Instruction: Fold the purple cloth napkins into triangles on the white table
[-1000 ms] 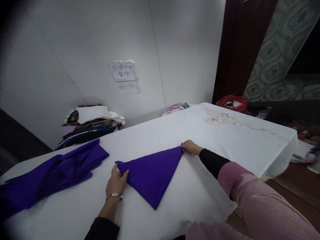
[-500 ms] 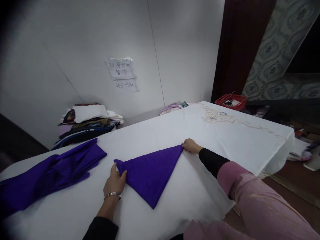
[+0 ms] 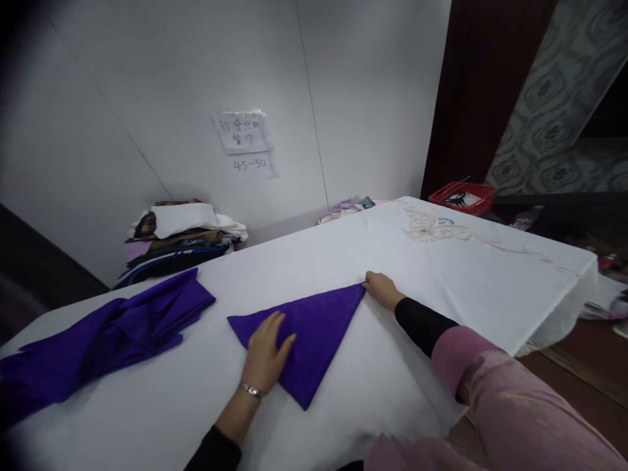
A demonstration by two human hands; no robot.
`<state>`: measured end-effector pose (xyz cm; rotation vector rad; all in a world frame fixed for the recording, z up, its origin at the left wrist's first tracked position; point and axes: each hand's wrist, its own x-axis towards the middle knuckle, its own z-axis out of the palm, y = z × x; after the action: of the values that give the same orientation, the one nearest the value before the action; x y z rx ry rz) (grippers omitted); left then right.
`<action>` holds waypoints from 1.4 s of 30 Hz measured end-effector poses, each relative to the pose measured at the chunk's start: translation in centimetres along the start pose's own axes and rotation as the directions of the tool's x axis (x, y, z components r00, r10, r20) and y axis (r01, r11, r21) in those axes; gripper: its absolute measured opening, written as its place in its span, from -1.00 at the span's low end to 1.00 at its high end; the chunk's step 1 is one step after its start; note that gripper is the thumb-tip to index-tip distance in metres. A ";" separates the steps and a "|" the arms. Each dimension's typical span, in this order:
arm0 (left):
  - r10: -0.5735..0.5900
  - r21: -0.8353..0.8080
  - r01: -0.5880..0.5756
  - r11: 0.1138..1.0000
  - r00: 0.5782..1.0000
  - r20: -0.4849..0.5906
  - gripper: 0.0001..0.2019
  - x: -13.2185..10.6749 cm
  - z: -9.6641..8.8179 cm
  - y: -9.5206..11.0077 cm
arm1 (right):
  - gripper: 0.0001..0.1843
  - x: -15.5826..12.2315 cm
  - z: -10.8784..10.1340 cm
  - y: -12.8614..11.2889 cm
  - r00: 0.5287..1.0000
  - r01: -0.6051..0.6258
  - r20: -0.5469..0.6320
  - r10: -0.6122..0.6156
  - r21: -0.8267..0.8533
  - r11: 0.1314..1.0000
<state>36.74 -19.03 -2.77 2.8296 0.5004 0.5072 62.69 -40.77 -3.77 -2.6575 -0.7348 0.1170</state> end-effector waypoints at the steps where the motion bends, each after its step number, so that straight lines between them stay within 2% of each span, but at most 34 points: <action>1: 0.060 -0.026 -0.058 0.998 0.996 0.060 -0.57 -0.4 0.4 1.5 | -0.87 0.0 0.0 0.0 1.000 0.015 -0.001 -0.015 -0.008 1.000; 4: 0.178 -0.094 -0.162 0.982 0.960 0.214 -0.53 -1.8 1.3 4.9 | -0.85 0.0 0.0 0.0 0.999 0.046 -0.011 -0.046 -0.019 0.999; 7: 0.218 -0.109 -0.193 0.975 0.928 0.302 -0.43 -2.7 1.8 6.4 | -0.84 0.1 0.0 0.2 0.997 0.061 -0.037 -0.062 -0.011 0.998; 12: 0.166 -0.063 -0.154 0.986 0.914 0.371 -0.43 -2.9 1.9 6.3 | -0.85 0.4 0.0 0.3 0.996 0.063 -0.056 -0.063 -0.006 0.998; 17: 0.149 -0.043 -0.143 0.989 0.914 0.377 -0.48 -3.0 1.6 6.6 | -0.86 0.5 -0.1 0.3 0.997 0.063 -0.051 -0.064 -0.020 0.998; 24: 0.259 -0.069 -0.253 0.965 0.882 0.394 -0.46 -3.0 1.8 6.7 | -0.83 0.5 0.4 0.5 0.993 0.080 -0.082 -0.086 -0.070 0.994; 27: 0.283 -0.076 -0.275 0.958 0.877 0.388 -0.47 -3.1 2.2 6.3 | -0.75 0.3 0.2 0.4 0.981 0.137 -0.128 -0.147 -0.082 0.987; 30: 0.291 -0.083 -0.281 0.956 0.880 0.375 -0.50 -3.2 2.4 6.1 | -0.63 -0.7 0.1 -0.8 0.954 0.238 -0.165 -0.249 -0.082 0.968; 32: 0.294 -0.086 -0.282 0.955 0.881 0.371 -0.51 -3.2 2.4 6.1 | -0.58 -2.3 0.6 -2.4 0.918 0.360 -0.163 -0.363 -0.050 0.932; 33: 0.293 -0.082 -0.283 0.956 0.881 0.371 -0.51 -3.2 2.4 6.1 | -0.55 -3.3 1.0 -3.3 0.887 0.441 -0.143 -0.439 -0.019 0.897; 35: 0.291 -0.075 -0.284 0.956 0.882 0.371 -0.50 -3.2 2.4 6.2 | -0.46 -5.6 2.0 -5.2 0.791 0.612 -0.058 -0.609 0.073 0.787; 37: 0.292 -0.072 -0.286 0.955 0.885 0.362 -0.52 -3.2 2.5 6.2 | -0.35 -7.7 2.9 -6.7 0.704 0.696 0.042 -0.709 0.158 0.700; 38: 0.295 -0.071 -0.289 0.955 0.886 0.358 -0.52 -3.2 2.6 6.2 | -0.31 -8.4 3.2 -7.2 0.679 0.707 0.084 -0.729 0.189 0.681; 40: 0.301 -0.067 -0.297 0.952 0.887 0.349 -0.54 -3.3 2.8 6.0 | -0.27 -9.1 3.5 -7.5 0.672 0.694 0.145 -0.726 0.219 0.686; 42: 0.307 -0.062 -0.305 0.950 0.889 0.340 -0.53 -3.3 3.0 5.8 | -0.23 -8.9 3.4 -7.0 0.701 0.656 0.188 -0.688 0.206 0.726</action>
<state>36.62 -26.10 -4.94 2.9119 -0.0184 0.0492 51.08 -38.63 -4.40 -2.1005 -1.6836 0.2905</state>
